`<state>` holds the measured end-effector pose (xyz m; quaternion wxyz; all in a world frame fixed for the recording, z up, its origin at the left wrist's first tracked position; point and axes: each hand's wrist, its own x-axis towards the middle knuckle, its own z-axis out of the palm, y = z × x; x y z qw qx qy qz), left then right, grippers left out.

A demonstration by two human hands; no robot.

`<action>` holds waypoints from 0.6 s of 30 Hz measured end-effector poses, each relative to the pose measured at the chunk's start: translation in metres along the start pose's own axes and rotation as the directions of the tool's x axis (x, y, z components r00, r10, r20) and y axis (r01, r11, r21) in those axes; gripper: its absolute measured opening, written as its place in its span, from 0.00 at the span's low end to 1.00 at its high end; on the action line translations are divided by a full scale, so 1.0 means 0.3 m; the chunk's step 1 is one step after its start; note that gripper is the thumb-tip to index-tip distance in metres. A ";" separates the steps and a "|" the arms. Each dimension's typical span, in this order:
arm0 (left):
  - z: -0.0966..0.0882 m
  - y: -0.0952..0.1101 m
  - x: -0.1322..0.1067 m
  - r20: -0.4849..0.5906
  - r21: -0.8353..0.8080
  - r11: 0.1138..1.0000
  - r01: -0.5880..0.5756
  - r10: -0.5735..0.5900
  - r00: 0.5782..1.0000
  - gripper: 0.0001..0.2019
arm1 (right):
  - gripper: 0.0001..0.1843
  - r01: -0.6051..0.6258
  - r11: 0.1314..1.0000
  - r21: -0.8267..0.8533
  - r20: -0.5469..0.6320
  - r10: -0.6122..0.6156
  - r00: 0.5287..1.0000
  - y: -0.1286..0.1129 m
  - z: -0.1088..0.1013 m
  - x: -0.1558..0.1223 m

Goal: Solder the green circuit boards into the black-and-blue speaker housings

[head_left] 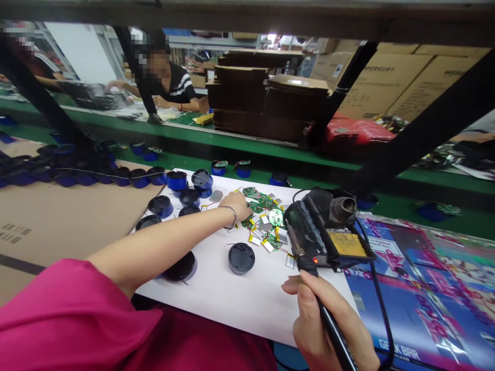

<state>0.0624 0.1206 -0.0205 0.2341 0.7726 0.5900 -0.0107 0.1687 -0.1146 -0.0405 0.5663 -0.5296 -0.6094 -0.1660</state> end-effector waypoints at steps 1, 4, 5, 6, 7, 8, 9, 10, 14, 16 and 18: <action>0.005 -0.005 0.000 -0.004 -0.032 1.000 0.002 -0.002 1.000 0.17 | 0.16 -0.007 1.000 -0.005 -0.002 0.007 1.000 -0.002 0.002 0.003; 0.004 -0.025 -0.018 -0.046 -0.142 0.990 -0.021 0.015 0.999 0.13 | 0.16 -0.040 0.999 -0.017 -0.002 0.040 0.999 -0.002 0.009 0.017; -0.002 -0.030 -0.029 -0.070 -0.184 0.982 -0.042 0.029 0.997 0.12 | 0.15 -0.050 0.999 -0.005 0.016 0.050 0.999 0.000 0.013 0.024; -0.009 -0.035 -0.044 -0.095 -0.228 0.971 -0.070 0.049 0.994 0.11 | 0.15 -0.064 0.998 0.012 0.041 0.064 0.997 0.002 0.018 0.032; -0.019 -0.038 -0.061 -0.117 -0.273 0.956 -0.107 0.077 0.990 0.11 | 0.14 -0.083 0.996 0.030 0.069 0.081 0.994 0.005 0.024 0.041; -0.031 -0.040 -0.081 -0.134 -0.316 0.937 -0.149 0.111 0.985 0.11 | 0.13 -0.100 0.994 0.047 0.089 0.095 0.991 0.008 0.032 0.051; -0.044 -0.042 -0.103 -0.145 -0.355 0.915 -0.191 0.148 0.978 0.11 | 0.13 -0.113 0.992 0.061 0.101 0.107 0.989 0.011 0.040 0.061; -0.058 -0.044 -0.128 -0.149 -0.387 0.893 -0.230 0.186 0.971 0.12 | 0.12 -0.121 0.990 0.067 0.106 0.114 0.988 0.013 0.049 0.072; -0.110 -0.061 -0.230 -0.101 -0.593 0.713 -0.375 0.396 0.913 0.16 | 0.16 -0.099 0.994 0.052 0.128 0.092 0.987 0.014 0.089 0.117; -0.125 -0.072 -0.274 -0.086 -0.694 0.593 -0.408 0.494 0.865 0.19 | 0.18 -0.051 0.998 0.028 0.132 0.047 0.990 0.008 0.109 0.135; -0.130 -0.080 -0.308 -0.080 -0.731 0.534 -0.424 0.550 0.831 0.21 | 0.19 0.003 1.000 0.009 0.137 -0.004 0.991 -0.001 0.128 0.147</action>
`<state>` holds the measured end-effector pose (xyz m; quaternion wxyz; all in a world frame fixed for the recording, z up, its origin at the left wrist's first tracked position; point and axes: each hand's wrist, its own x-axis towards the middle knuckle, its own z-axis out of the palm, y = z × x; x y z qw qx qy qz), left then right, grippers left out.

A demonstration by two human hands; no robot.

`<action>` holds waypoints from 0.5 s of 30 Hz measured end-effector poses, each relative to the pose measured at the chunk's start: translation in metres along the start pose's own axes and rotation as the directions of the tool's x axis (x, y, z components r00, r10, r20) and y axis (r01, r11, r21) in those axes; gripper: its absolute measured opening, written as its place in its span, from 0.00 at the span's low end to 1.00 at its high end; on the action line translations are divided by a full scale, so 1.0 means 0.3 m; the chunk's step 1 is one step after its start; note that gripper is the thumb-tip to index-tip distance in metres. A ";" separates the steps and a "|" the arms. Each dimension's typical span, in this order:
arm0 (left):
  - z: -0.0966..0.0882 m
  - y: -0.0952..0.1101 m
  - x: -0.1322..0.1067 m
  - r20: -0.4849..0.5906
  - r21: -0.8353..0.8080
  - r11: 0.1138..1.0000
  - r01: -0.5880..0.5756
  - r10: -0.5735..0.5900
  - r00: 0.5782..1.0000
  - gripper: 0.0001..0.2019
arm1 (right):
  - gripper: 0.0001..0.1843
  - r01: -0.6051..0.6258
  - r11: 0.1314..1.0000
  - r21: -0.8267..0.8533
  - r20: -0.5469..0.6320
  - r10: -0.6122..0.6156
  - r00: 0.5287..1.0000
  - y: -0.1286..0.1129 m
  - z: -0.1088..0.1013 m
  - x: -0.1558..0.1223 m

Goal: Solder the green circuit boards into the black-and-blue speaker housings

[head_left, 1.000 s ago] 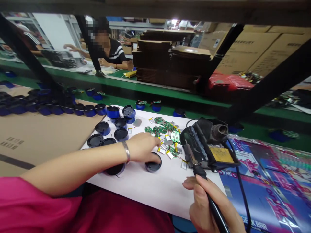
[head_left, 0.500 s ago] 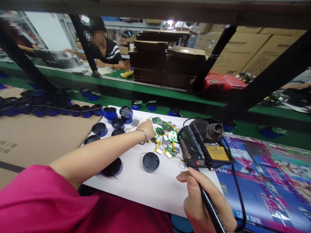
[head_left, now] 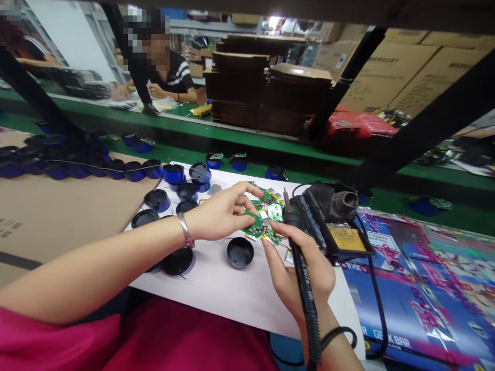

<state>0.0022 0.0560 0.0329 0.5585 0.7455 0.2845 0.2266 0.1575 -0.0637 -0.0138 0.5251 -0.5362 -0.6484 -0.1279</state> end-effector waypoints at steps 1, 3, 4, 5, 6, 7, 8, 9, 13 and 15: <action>0.003 0.004 -0.013 0.012 -0.008 1.000 -0.009 0.009 1.000 0.21 | 0.18 0.019 1.000 -0.007 0.005 -0.019 1.000 -0.004 0.007 0.005; 0.012 0.008 -0.035 0.010 -0.026 1.000 -0.016 0.016 1.000 0.21 | 0.18 0.040 0.999 0.000 0.014 -0.040 0.999 -0.011 0.017 0.009; 0.017 0.008 -0.044 -0.006 -0.041 0.999 -0.013 0.013 1.000 0.20 | 0.18 0.046 0.999 0.004 0.018 -0.046 0.999 -0.013 0.019 0.010; 0.021 0.007 -0.052 -0.027 -0.059 0.998 -0.008 0.006 1.000 0.20 | 0.18 0.053 0.999 0.006 0.024 -0.053 0.998 -0.014 0.020 0.010; 0.026 0.005 -0.060 -0.046 -0.079 0.997 -0.001 -0.002 0.999 0.20 | 0.18 0.061 0.998 0.008 0.032 -0.061 0.998 -0.015 0.020 0.011; 0.030 0.002 -0.067 -0.058 -0.101 0.995 0.003 -0.009 0.998 0.19 | 0.18 0.073 0.997 0.009 0.042 -0.073 0.996 -0.015 0.019 0.011; 0.034 -0.001 -0.074 -0.062 -0.124 0.992 0.009 -0.017 0.998 0.19 | 0.19 0.084 0.996 0.010 0.049 -0.085 0.995 -0.014 0.017 0.012; 0.037 -0.005 -0.081 -0.060 -0.142 0.990 0.015 -0.024 0.998 0.19 | 0.20 0.098 0.995 0.012 0.060 -0.098 0.993 -0.014 0.015 0.013; 0.038 -0.010 -0.108 -0.195 0.048 0.998 -0.047 0.055 0.979 0.16 | 0.20 0.136 0.990 -0.039 0.051 -0.134 0.990 -0.003 0.005 0.020; 0.029 -0.008 -0.126 -0.283 0.321 0.942 -0.102 0.198 0.938 0.13 | 0.21 0.148 0.978 -0.146 0.012 -0.148 0.989 0.010 -0.002 0.021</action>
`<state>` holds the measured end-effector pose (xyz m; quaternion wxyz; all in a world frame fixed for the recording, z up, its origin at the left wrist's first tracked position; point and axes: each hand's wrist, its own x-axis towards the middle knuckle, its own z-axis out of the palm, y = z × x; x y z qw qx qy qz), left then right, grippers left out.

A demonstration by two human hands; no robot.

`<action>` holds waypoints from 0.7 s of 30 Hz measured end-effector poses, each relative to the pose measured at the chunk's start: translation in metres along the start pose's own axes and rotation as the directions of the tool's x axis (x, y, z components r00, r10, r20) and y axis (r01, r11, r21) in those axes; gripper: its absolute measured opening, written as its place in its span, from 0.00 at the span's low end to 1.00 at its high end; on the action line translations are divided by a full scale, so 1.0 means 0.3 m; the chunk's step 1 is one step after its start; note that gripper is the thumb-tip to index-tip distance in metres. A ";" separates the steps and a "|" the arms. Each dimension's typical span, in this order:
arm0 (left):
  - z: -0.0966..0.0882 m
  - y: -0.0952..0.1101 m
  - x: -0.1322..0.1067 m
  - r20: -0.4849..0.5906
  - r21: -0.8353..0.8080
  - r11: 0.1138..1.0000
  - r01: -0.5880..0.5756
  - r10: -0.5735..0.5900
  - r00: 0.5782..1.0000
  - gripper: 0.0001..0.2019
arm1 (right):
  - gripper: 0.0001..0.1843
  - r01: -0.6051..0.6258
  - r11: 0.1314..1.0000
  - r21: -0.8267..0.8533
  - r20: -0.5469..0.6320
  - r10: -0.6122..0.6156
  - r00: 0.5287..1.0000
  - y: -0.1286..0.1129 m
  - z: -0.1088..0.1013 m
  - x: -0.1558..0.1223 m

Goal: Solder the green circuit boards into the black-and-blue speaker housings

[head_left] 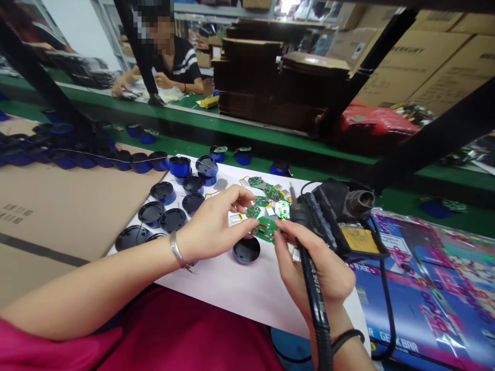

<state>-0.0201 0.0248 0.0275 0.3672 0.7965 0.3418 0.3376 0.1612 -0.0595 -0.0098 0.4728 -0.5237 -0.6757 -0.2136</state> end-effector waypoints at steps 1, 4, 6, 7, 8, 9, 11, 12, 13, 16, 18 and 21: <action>-0.007 0.000 -0.007 0.001 0.119 0.992 -0.053 0.053 0.999 0.12 | 0.22 0.002 0.998 -0.062 -0.022 -0.003 1.000 0.009 -0.003 -0.001; -0.013 -0.007 -0.030 0.271 0.310 0.944 -0.117 0.031 0.962 0.13 | 0.24 -0.017 0.985 -0.171 -0.062 0.007 0.998 0.033 -0.008 -0.008; 0.006 -0.020 -0.043 0.451 0.346 0.923 -0.167 -0.007 0.892 0.19 | 0.24 -0.029 0.983 -0.180 -0.082 0.014 0.997 0.043 -0.006 -0.012; 0.021 -0.027 -0.049 0.510 0.350 0.913 -0.207 -0.001 0.860 0.22 | 0.24 -0.029 0.983 -0.179 -0.087 0.014 0.996 0.045 -0.003 -0.015; 0.037 -0.032 -0.054 0.550 0.352 0.903 -0.247 0.014 0.835 0.24 | 0.24 -0.027 0.983 -0.183 -0.091 0.010 0.996 0.046 0.000 -0.017; 0.053 -0.036 -0.059 0.572 0.360 0.891 -0.276 0.023 0.820 0.26 | 0.24 -0.023 0.982 -0.189 -0.096 0.005 0.995 0.045 0.004 -0.020; 0.076 -0.033 -0.072 0.534 0.449 0.862 -0.234 -0.049 0.844 0.24 | 0.23 -0.020 0.980 -0.196 -0.095 0.001 0.995 0.043 0.012 -0.025; 0.081 -0.028 -0.080 0.471 0.518 0.841 -0.157 -0.127 0.873 0.24 | 0.23 -0.018 0.980 -0.197 -0.091 0.000 0.996 0.042 0.015 -0.028; 0.082 -0.021 -0.089 0.397 0.580 0.813 -0.060 -0.217 0.892 0.28 | 0.22 -0.014 0.980 -0.196 -0.085 -0.003 0.996 0.041 0.018 -0.032; 0.071 -0.003 -0.125 0.305 0.603 0.789 0.119 -0.365 0.880 0.48 | 0.22 0.006 0.982 -0.189 -0.067 -0.019 0.998 0.035 0.028 -0.043; 0.066 -0.001 -0.150 0.357 0.549 0.833 0.076 -0.315 0.879 0.49 | 0.22 0.016 0.984 -0.175 -0.065 -0.028 0.997 0.026 0.038 -0.052; 0.076 -0.009 -0.180 0.275 0.570 0.816 0.093 -0.296 0.915 0.38 | 0.23 0.030 0.988 -0.148 -0.079 -0.042 0.996 0.003 0.056 -0.068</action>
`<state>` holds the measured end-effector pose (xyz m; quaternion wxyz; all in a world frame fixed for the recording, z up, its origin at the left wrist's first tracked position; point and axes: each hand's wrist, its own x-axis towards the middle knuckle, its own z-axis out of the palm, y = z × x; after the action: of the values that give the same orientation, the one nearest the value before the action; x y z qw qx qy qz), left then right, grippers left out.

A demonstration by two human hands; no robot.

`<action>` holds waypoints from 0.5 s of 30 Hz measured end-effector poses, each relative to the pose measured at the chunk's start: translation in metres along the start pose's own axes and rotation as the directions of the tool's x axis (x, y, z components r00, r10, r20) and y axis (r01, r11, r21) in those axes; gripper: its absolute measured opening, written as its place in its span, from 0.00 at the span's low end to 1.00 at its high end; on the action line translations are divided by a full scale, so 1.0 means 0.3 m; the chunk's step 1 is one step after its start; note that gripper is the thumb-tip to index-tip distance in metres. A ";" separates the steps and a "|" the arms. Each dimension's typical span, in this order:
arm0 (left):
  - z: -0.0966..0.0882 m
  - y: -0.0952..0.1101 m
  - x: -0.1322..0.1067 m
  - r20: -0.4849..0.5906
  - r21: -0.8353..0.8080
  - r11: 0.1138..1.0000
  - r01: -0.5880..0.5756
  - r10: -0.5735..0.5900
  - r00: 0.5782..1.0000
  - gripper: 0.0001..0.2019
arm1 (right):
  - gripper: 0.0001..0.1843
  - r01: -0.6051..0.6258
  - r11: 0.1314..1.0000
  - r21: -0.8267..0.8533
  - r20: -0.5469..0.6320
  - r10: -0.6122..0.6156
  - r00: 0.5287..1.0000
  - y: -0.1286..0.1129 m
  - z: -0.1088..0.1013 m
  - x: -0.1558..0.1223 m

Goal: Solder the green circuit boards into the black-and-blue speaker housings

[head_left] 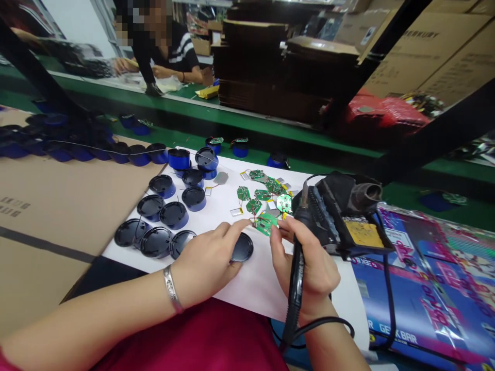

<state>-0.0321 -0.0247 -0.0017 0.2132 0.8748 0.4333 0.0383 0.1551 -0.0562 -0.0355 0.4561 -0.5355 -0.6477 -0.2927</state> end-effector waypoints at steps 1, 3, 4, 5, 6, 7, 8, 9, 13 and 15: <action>0.008 0.000 -0.005 -0.038 0.003 0.999 0.046 -0.046 0.998 0.36 | 0.23 0.004 1.000 0.005 -0.004 -0.004 1.000 -0.010 0.003 -0.007; 0.021 -0.002 -0.013 -0.103 -0.027 0.996 0.083 -0.085 0.991 0.33 | 0.23 0.003 1.000 0.026 0.007 -0.004 1.000 -0.029 0.007 -0.022; 0.024 -0.005 -0.017 -0.119 -0.057 0.997 0.054 -0.060 0.991 0.29 | 0.23 0.001 0.999 0.041 0.020 -0.001 1.000 -0.037 0.007 -0.030; 0.026 -0.009 -0.020 -0.132 -0.095 0.995 0.004 -0.017 0.991 0.22 | 0.23 0.000 0.998 0.061 0.037 -0.003 0.999 -0.045 0.006 -0.038; 0.027 -0.015 -0.023 -0.146 -0.136 0.989 -0.055 0.035 0.989 0.13 | 0.23 0.001 0.996 0.084 0.055 -0.006 0.998 -0.053 0.004 -0.046; 0.027 -0.021 -0.025 -0.162 -0.179 0.977 -0.112 0.083 0.983 0.05 | 0.23 0.001 0.994 0.106 0.074 -0.009 0.997 -0.059 0.001 -0.054; 0.026 -0.028 -0.027 -0.183 -0.221 0.962 -0.160 0.121 0.976 0.05 | 0.23 0.004 0.992 0.127 0.090 -0.015 0.996 -0.066 -0.002 -0.062; 0.026 -0.035 -0.027 -0.210 -0.262 0.945 -0.196 0.143 0.967 0.08 | 0.22 0.003 0.989 0.146 0.105 -0.019 0.994 -0.072 -0.005 -0.070; 0.023 -0.051 -0.018 -0.282 -0.421 0.873 -0.246 0.132 0.950 0.09 | 0.19 -0.026 0.977 0.213 0.181 -0.014 0.983 -0.093 -0.018 -0.104; 0.025 -0.051 -0.010 -0.253 -0.512 0.837 -0.194 0.069 0.965 0.09 | 0.18 -0.035 0.970 0.239 0.211 -0.017 0.977 -0.101 -0.023 -0.118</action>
<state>-0.0434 -0.0213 -0.0142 0.3942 0.7990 0.3653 0.2699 0.1282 -0.0849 -0.0613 0.4477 -0.5071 -0.7209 -0.1508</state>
